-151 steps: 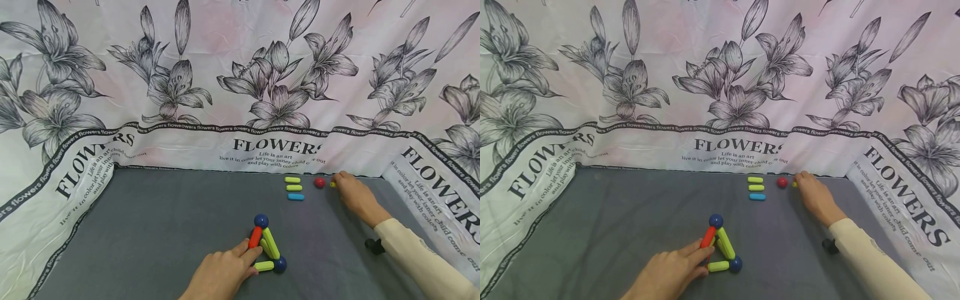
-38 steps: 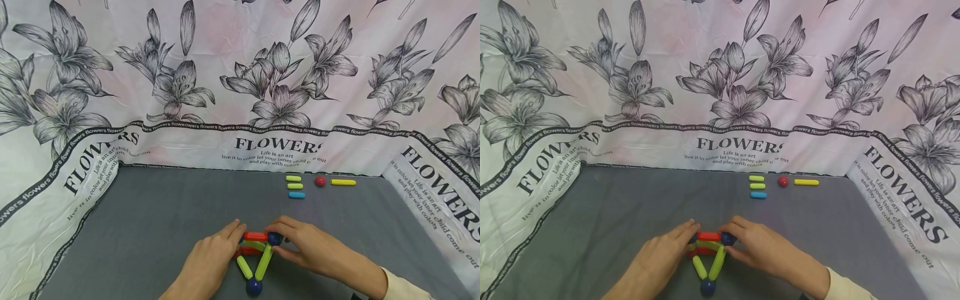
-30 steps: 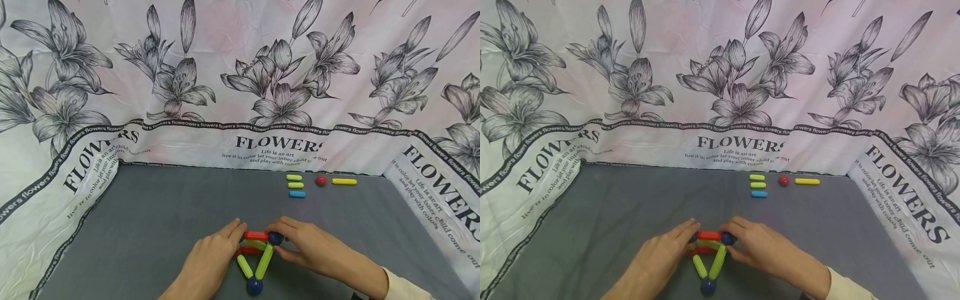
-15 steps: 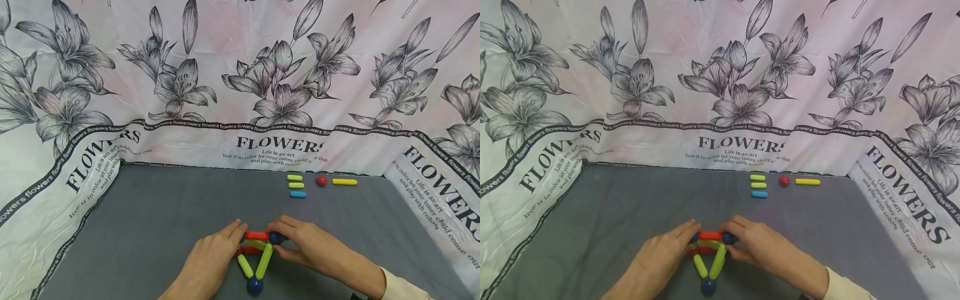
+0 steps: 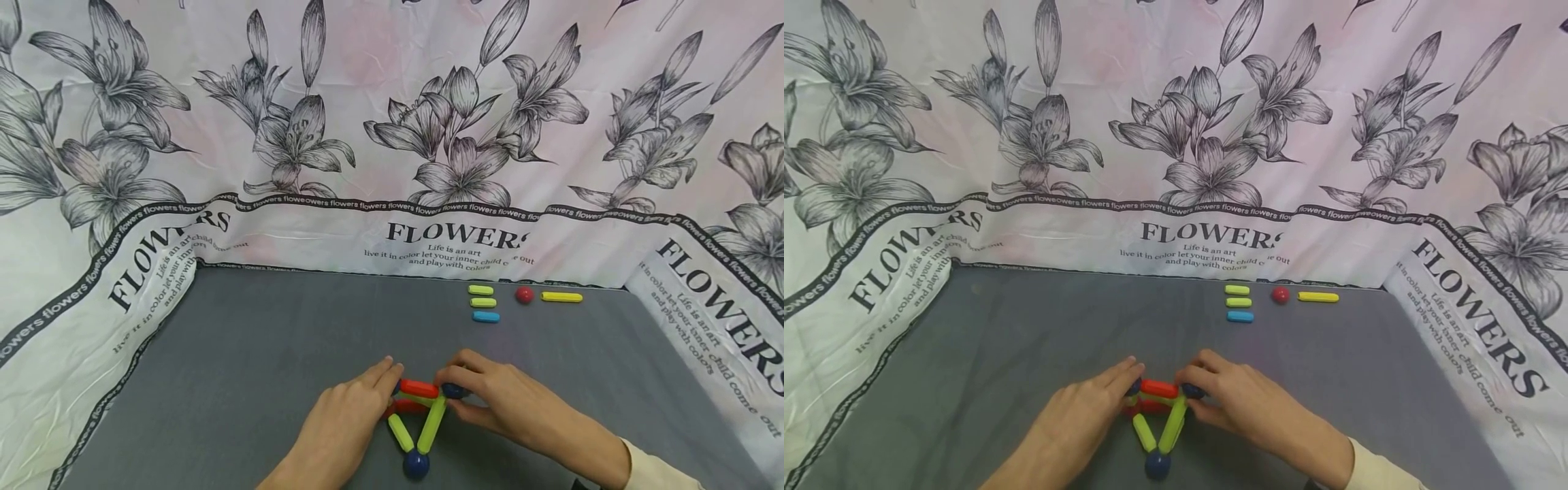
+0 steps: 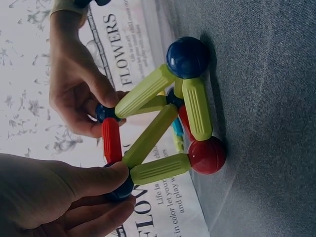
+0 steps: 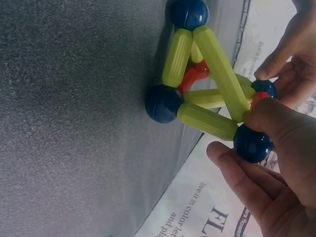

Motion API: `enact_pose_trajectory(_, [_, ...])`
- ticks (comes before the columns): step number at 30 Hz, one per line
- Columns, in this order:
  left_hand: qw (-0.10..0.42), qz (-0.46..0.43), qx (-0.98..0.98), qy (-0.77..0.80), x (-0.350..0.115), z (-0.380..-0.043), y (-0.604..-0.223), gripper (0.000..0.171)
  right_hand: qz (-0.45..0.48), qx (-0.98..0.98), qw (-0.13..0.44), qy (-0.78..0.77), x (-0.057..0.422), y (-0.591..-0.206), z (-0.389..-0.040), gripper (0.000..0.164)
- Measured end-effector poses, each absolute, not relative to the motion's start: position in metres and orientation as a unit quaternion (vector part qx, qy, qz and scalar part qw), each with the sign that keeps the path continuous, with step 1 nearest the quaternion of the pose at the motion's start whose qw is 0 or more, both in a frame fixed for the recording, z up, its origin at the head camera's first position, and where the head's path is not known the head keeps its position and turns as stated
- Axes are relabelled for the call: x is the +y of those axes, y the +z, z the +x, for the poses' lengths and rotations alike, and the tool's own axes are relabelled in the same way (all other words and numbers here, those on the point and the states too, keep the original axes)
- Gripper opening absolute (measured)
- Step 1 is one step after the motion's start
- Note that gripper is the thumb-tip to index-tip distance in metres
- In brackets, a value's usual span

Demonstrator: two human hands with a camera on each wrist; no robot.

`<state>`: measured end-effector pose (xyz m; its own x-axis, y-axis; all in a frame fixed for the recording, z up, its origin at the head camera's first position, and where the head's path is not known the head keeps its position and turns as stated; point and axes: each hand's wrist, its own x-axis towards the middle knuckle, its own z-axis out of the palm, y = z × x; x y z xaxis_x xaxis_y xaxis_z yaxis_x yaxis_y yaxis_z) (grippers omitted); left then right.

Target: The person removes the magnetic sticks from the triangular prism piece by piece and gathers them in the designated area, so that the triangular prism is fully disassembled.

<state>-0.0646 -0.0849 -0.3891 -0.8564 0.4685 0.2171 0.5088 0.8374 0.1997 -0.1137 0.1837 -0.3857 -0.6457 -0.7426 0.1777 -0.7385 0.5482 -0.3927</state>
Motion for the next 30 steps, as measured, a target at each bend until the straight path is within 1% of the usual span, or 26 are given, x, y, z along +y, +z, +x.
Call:
enact_pose_trajectory(5, [0.089,-0.259,-0.953,-0.127,-0.085,-0.064,-0.391,0.048,-0.407,0.882,0.020,-0.237,0.185,-0.390,-0.113,0.037])
enact_pose_trajectory(9, [0.087,-0.256,-0.955,-0.124,-0.084,-0.065,-0.391,0.048,-0.399,0.882,0.028,-0.249,0.186,-0.393,-0.113,0.038])
enact_pose_trajectory(17, [0.086,-0.258,-0.954,-0.126,-0.084,-0.064,-0.390,0.048,-0.421,0.869,-0.010,-0.258,0.184,-0.400,-0.117,0.043])
enact_pose_trajectory(30, [0.083,-0.261,-0.954,-0.125,-0.085,-0.064,-0.390,0.045,-0.415,0.865,-0.012,-0.282,0.186,-0.398,-0.116,0.048])
